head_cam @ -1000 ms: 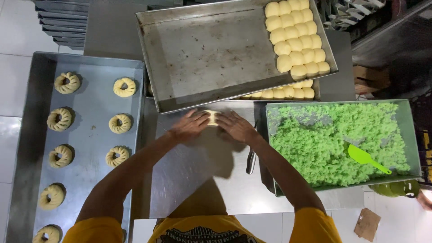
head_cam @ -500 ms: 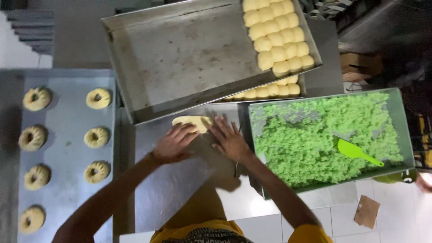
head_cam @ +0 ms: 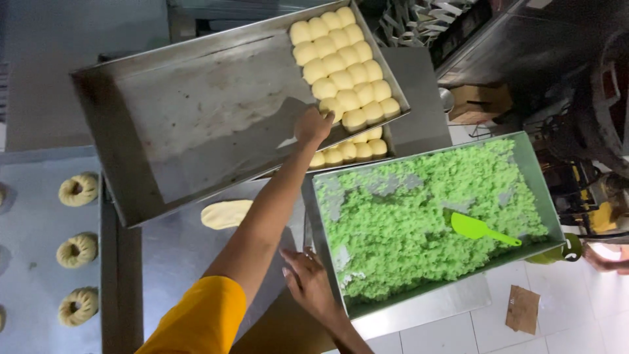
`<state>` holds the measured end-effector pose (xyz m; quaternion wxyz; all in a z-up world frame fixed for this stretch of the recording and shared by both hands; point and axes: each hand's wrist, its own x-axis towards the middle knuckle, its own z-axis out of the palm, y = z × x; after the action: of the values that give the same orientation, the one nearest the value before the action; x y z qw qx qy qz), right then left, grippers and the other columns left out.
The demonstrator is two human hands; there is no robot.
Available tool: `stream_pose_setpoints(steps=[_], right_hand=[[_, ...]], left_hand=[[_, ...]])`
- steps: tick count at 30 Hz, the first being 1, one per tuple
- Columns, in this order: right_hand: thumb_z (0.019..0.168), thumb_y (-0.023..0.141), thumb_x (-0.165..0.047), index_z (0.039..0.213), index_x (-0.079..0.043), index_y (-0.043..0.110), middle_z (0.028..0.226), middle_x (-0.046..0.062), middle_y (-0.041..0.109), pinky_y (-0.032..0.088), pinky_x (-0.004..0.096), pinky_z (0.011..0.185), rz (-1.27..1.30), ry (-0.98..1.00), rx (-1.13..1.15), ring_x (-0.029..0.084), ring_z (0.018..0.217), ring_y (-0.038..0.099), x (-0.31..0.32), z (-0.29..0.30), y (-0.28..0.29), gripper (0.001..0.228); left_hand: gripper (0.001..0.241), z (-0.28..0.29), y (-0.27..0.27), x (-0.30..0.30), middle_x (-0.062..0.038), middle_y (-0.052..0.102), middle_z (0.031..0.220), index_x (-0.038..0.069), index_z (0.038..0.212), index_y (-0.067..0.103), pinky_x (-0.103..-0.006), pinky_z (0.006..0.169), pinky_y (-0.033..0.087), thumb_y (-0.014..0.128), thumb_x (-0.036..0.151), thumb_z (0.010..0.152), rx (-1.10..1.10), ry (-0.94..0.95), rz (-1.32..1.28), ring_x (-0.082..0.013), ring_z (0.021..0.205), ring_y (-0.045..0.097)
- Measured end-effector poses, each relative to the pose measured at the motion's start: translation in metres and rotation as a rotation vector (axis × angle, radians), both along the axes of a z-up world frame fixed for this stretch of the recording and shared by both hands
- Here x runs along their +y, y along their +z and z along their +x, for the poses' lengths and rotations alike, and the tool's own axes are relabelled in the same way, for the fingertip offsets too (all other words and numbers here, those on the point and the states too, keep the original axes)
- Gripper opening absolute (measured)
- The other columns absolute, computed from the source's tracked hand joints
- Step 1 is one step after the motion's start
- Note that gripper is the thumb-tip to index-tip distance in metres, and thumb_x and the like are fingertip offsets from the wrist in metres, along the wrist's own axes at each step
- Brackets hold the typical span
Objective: Forming and filling pastry dough with green coconut filling at a kitchen workbench.
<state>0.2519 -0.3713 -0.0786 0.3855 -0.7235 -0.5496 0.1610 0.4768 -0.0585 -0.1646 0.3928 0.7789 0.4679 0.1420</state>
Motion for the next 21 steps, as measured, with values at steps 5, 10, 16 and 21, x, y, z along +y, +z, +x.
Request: stream_pose_setpoints(steps=[5, 10, 16, 21], right_hand=[[0.094, 0.063, -0.006, 0.135, -0.004, 0.063, 0.122, 0.018, 0.073, 0.054, 0.046, 0.097, -0.059, -0.054, 0.109, 0.037, 0.107, 0.068, -0.011, 0.006, 0.011, 0.041], [0.094, 0.061, -0.006, 0.138, -0.004, 0.062, 0.119, 0.017, 0.075, 0.057, 0.044, 0.094, -0.012, -0.058, 0.166, 0.035, 0.105, 0.072, -0.019, 0.007, 0.008, 0.043], [0.100, 0.058, -0.008, 0.141, -0.003, 0.059, 0.117, 0.016, 0.076, 0.063, 0.038, 0.086, -0.056, -0.067, 0.227, 0.026, 0.095, 0.078, -0.019, -0.003, -0.046, 0.042], [0.102, 0.048, -0.019, 0.144, -0.008, 0.060, 0.118, 0.013, 0.076, 0.063, 0.037, 0.080, -0.126, -0.204, 0.435, 0.022, 0.092, 0.077, 0.000, -0.008, -0.023, 0.045]], left_hand=[[0.039, 0.057, -0.055, 0.009, -0.022, 0.074, 0.099, 0.002, 0.097, 0.076, -0.0519, 0.080, 0.057, 0.073, 0.038, 0.083, -0.013, 0.074, 0.030, -0.0407, 0.096, 0.070], [0.025, 0.015, -0.046, 0.024, -0.012, 0.074, 0.087, 0.002, 0.102, 0.068, -0.0357, 0.066, 0.067, 0.070, 0.020, 0.084, -0.505, 0.296, -0.474, -0.0223, 0.074, 0.078], [0.019, -0.092, -0.009, 0.034, -0.006, 0.058, 0.077, -0.002, 0.091, 0.056, -0.0330, 0.060, 0.059, 0.073, 0.005, 0.087, -0.665, 0.091, -0.286, -0.0101, 0.070, 0.060], [0.019, -0.183, 0.061, 0.019, -0.001, 0.057, 0.079, 0.006, 0.090, 0.050, -0.0302, 0.062, 0.064, 0.069, 0.002, 0.090, -0.710, 0.019, -0.270, -0.0063, 0.072, 0.061]])
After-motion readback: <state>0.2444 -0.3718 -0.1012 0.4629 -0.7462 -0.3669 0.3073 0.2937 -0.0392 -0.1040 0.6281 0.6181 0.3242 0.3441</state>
